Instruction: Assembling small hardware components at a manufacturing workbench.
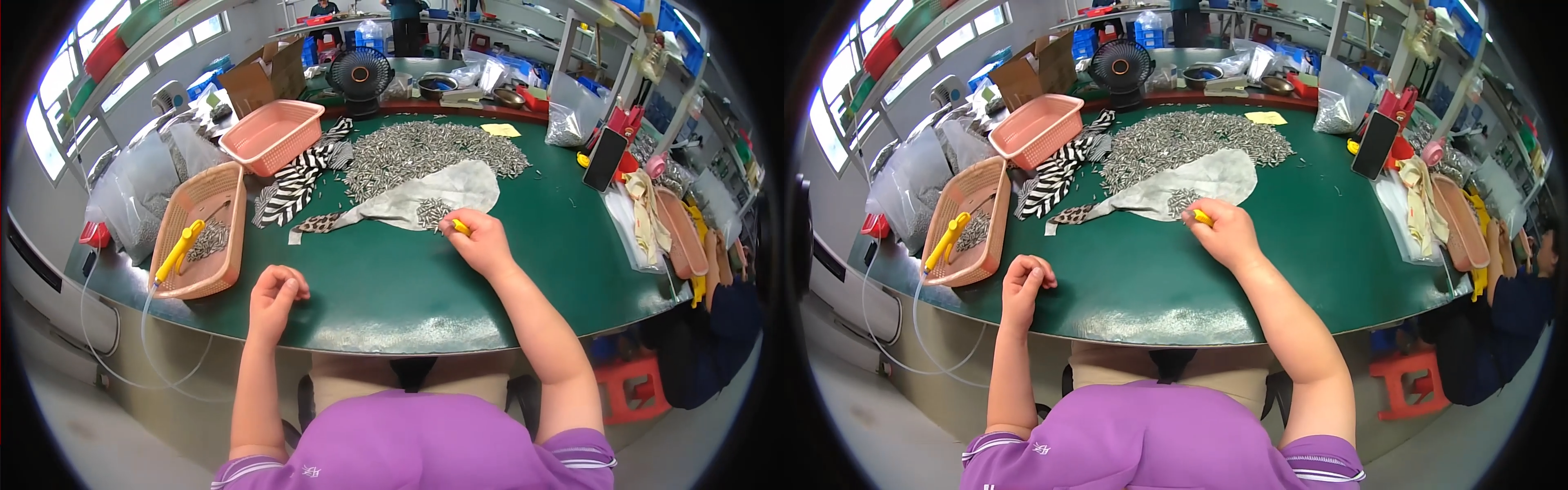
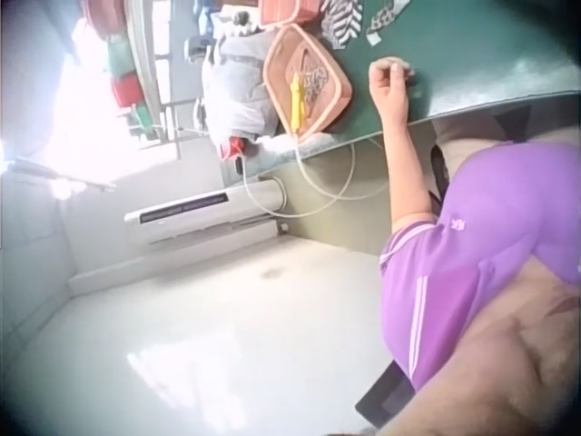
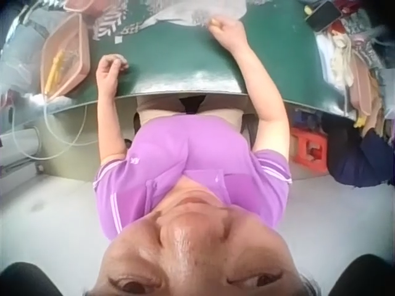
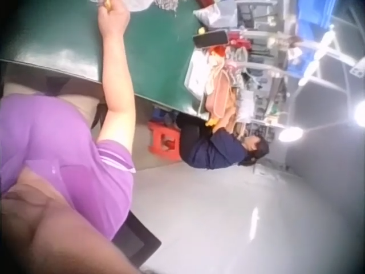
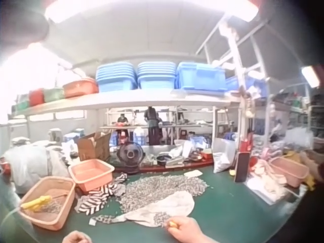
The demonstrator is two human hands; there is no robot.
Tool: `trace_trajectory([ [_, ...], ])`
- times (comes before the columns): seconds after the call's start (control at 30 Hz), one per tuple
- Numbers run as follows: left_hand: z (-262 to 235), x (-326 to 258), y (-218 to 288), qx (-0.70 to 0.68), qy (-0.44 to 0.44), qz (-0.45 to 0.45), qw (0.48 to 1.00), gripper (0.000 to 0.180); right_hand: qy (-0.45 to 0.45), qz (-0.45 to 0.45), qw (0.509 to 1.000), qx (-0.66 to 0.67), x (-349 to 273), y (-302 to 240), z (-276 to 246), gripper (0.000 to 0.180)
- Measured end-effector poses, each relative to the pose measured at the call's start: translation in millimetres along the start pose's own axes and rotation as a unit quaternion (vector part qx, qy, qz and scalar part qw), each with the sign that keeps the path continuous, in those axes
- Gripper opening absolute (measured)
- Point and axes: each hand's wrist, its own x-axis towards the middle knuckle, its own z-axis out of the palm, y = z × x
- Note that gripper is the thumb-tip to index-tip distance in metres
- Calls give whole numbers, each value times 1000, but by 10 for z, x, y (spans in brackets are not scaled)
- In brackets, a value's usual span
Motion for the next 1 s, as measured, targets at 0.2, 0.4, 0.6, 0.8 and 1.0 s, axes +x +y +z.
trace_trajectory([
  [0.2, 10, 9, -27, 12, -5, -8, 1000, 12, -19, 24, 1000, -6, -30, -53, -35, 18],
  [0.4, -4, 20, -40, 13, 10, -16, 1000, 14, -5, 1, 1000, -7, -5, -54, -39, 14],
  [0.6, -2, 32, -77, 22, 24, -17, 999, 14, -34, -4, 999, -5, -59, -53, 6, 15],
  [0.8, 277, 305, 15, -5, -59, -102, 993, 6, -56, 3, 998, -24, -78, -180, -29, 24],
  [1.0, 814, 708, 90, -55, -186, -150, 969, 9, -37, -65, 997, -9, -19, -310, -94, 32],
])
